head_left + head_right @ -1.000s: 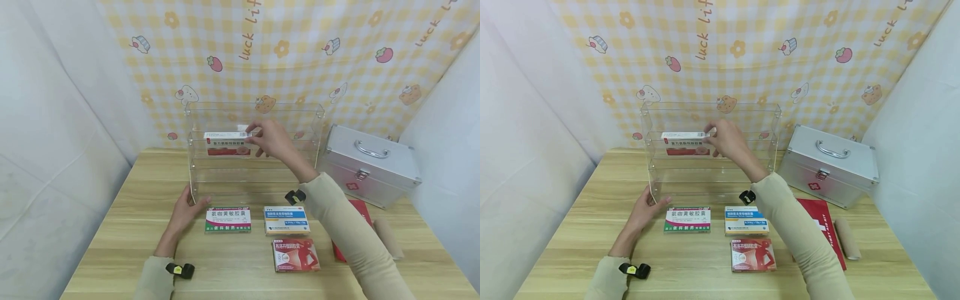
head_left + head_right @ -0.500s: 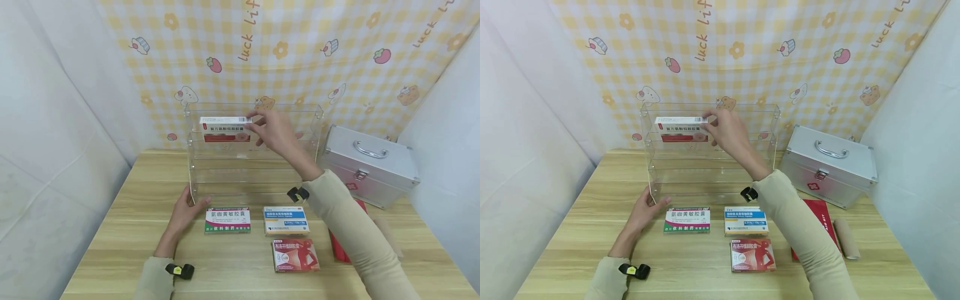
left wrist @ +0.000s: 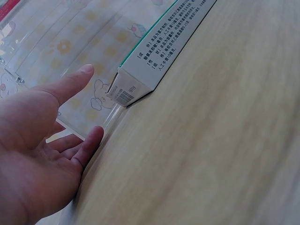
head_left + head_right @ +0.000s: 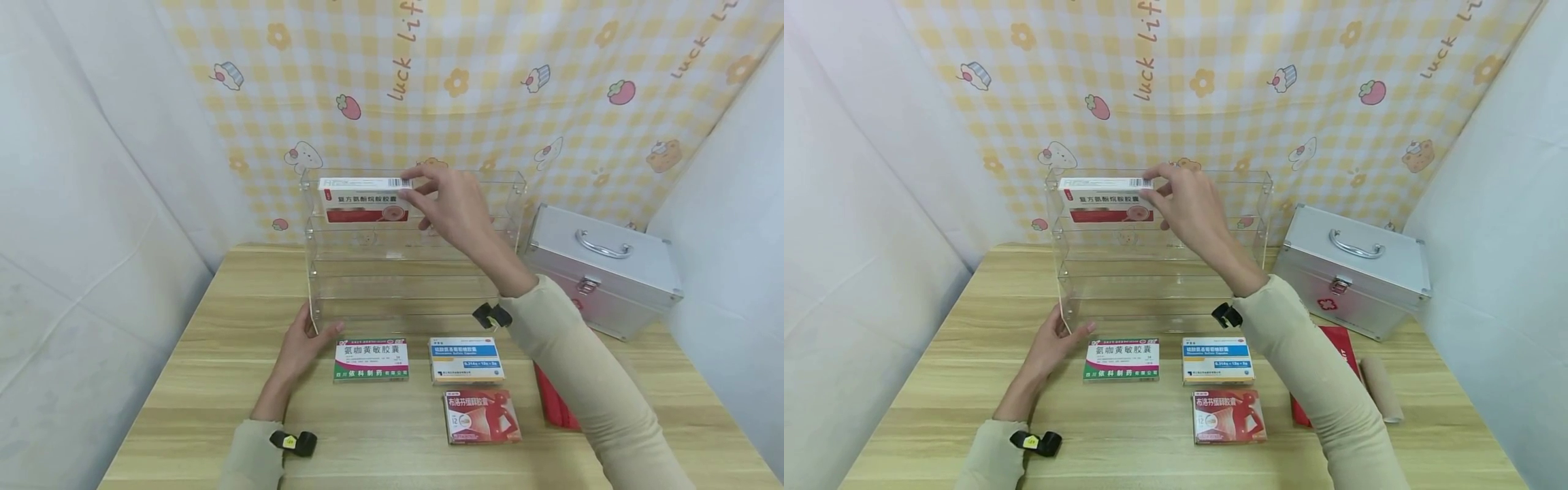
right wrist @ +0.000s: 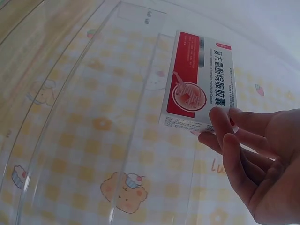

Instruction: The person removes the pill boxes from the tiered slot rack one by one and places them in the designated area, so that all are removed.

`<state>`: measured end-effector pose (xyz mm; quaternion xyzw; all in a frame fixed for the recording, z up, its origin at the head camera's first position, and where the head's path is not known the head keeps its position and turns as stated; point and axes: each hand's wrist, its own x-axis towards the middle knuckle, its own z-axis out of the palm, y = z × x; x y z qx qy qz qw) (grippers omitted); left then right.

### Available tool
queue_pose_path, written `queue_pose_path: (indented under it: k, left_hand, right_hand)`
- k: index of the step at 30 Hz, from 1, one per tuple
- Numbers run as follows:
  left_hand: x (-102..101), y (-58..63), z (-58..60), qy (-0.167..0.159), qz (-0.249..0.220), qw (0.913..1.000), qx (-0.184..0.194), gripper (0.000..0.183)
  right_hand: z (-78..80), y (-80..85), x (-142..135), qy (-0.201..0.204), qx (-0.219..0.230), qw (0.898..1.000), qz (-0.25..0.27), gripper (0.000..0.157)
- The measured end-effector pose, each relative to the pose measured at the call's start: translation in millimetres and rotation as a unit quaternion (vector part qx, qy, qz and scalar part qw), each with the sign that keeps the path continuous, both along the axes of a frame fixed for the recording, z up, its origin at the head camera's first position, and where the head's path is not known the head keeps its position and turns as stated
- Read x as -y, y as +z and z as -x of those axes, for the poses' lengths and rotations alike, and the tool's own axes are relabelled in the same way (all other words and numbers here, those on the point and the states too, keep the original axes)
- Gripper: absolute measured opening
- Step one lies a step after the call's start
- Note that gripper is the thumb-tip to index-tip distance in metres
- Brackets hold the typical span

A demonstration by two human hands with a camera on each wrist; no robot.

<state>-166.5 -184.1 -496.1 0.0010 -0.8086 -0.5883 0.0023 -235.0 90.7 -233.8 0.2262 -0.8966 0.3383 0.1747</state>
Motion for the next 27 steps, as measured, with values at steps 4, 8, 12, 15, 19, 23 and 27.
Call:
queue_pose_path:
  k: [4, 8, 12, 15, 19, 23, 27]
  left_hand:
    - [0, 0.4, -0.6, -0.001, -0.001, 1.0000, 0.003, 0.093]
    - [0, 0.3, -0.3, -0.003, -0.005, 1.0000, 0.004, 0.092]
    - [0, -1.6, 1.2, -0.003, -0.003, 1.0000, 0.002, 0.090]
    - [-1, 7.0, -2.2, -0.005, -0.005, 0.9999, 0.007, 0.089]
    - [-1, 6.8, -1.7, -0.006, -0.005, 0.9999, 0.008, 0.089]
    - [1, -4.0, 3.1, -0.006, -0.004, 1.0000, -0.007, 0.087]
    - [1, -4.5, 2.9, -0.009, -0.011, 0.9998, -0.016, 0.083]
  right_hand:
    - [-4.6, 2.3, -1, 0.005, 0.000, 1.000, 0.000, 0.027]
    - [-10.4, 3.1, -3, 0.014, -0.008, 1.000, -0.004, 0.026]
    - [-17.6, 0.4, -6, 0.026, 0.005, 0.999, -0.018, 0.026]
    - [-24.5, -4.1, -8, 0.032, 0.031, 0.998, -0.033, 0.027]
    - [-33.8, -12.5, -9, 0.047, 0.056, 0.996, -0.051, 0.026]
    - [-42.3, -22.4, -11, 0.058, 0.068, 0.994, -0.065, 0.026]
    - [-50.9, -34.2, -14, 0.073, 0.077, 0.992, -0.064, 0.026]
